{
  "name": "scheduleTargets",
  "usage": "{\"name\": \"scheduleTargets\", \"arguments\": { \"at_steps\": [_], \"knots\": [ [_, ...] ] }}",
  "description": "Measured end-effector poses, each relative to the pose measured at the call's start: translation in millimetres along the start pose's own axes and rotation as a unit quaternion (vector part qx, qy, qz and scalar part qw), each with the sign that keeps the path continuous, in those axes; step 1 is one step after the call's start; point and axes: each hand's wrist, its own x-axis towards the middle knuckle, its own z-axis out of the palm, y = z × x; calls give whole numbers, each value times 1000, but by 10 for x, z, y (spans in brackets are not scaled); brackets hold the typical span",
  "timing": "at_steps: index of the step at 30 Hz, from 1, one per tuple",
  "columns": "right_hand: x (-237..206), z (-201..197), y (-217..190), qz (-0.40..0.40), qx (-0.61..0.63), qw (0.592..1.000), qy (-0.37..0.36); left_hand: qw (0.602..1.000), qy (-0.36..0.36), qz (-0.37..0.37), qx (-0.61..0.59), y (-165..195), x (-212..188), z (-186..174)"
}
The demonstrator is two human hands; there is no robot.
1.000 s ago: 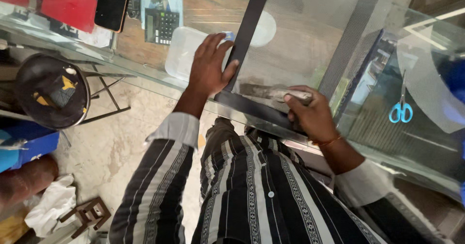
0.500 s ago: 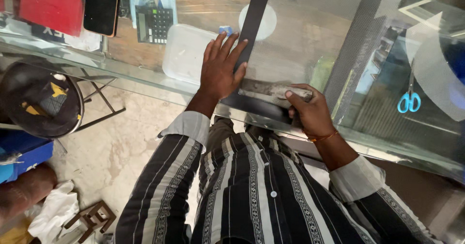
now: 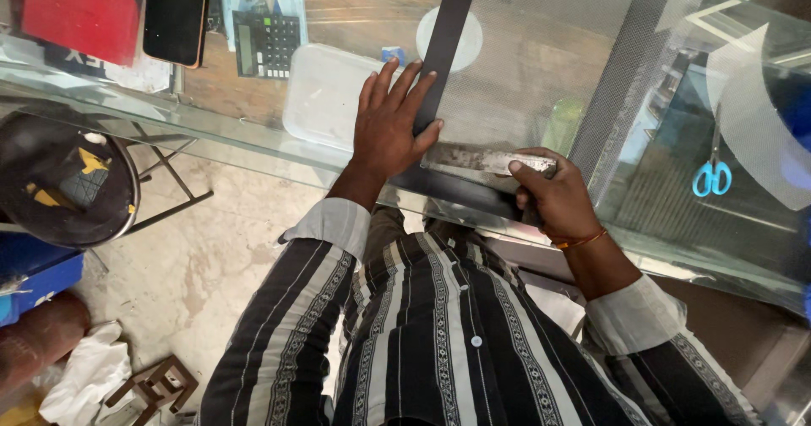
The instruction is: The person cuts a piece of mesh screen with scissors to fit a rectangular frame, presses the mesh edges into the frame groove using a handheld roller tool, and trims the excess mesh along the frame border. They rotate the frame between sides and press the mesh down around the perimeter.
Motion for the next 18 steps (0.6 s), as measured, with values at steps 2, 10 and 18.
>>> {"name": "scheduleTargets", "arguments": {
  "at_steps": [2,10,18],
  "knots": [
    [9,-8,22,3,-2,1000,-5,1000,-10,-6,-3,2,-2,-3],
    [-74,93,-64,74,-14,997,5,1000,-18,-18,4,32,14,-2],
    [-606,680,103,45,97,994,30,1000,0,-16,7,82,7,-13]
  ]
}}
